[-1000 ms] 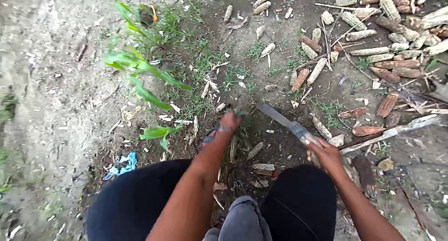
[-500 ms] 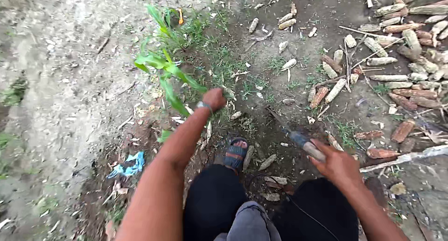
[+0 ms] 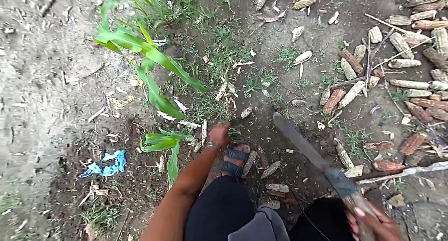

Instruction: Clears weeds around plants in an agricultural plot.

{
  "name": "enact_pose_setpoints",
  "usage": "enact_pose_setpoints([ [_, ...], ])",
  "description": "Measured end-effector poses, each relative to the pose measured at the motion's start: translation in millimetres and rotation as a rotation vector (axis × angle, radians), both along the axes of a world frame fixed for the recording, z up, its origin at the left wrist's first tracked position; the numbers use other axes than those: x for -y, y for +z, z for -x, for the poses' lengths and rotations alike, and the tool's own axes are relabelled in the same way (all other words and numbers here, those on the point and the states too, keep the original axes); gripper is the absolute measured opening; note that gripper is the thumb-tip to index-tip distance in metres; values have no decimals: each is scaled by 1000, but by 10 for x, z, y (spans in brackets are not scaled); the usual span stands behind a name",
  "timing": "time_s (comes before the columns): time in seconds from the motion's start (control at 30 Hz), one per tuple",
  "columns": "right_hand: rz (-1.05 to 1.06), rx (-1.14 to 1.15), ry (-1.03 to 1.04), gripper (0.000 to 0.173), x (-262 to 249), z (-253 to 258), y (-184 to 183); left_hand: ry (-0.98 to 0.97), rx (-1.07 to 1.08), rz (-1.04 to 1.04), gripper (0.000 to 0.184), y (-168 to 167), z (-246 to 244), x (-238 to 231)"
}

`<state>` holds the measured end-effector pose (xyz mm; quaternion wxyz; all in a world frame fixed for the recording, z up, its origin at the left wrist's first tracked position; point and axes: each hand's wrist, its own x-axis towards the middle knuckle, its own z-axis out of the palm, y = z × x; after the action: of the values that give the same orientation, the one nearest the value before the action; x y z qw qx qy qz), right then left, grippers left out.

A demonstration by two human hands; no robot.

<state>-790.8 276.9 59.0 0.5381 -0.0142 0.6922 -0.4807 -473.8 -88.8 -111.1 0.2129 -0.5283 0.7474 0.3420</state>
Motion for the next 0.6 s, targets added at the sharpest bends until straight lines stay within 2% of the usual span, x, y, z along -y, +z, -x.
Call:
enact_pose_setpoints([
  [0.1, -2, 161, 60, 20, 120, 16, -173, 400, 66, 23, 65, 49, -428, -59],
  [0.2, -78, 167, 126, 35, 825, -352, -820, 681, 50, 33, 67, 143, -613, -44],
  [0.27, -73, 155, 192, 34, 1278, -581, -1256, 676, 52, 64, 62, 175, -514, 37],
  [0.33, -25, 105, 231, 38, 1491, -649, -1447, 579, 60, 115, 51, 182, -322, 183],
  [0.47, -13, 26, 272, 52, 1256, -471, -1066, 402, 72, 146, 49, 74, -80, 274],
  [0.53, -29, 68, 243, 44, 899, -208, -903, 413, 93, 124, 52, 43, -177, 304],
  [0.6, -10, 199, 183, 34, 474, 70, -894, 438, 117, 102, 53, 27, -339, 287],
])
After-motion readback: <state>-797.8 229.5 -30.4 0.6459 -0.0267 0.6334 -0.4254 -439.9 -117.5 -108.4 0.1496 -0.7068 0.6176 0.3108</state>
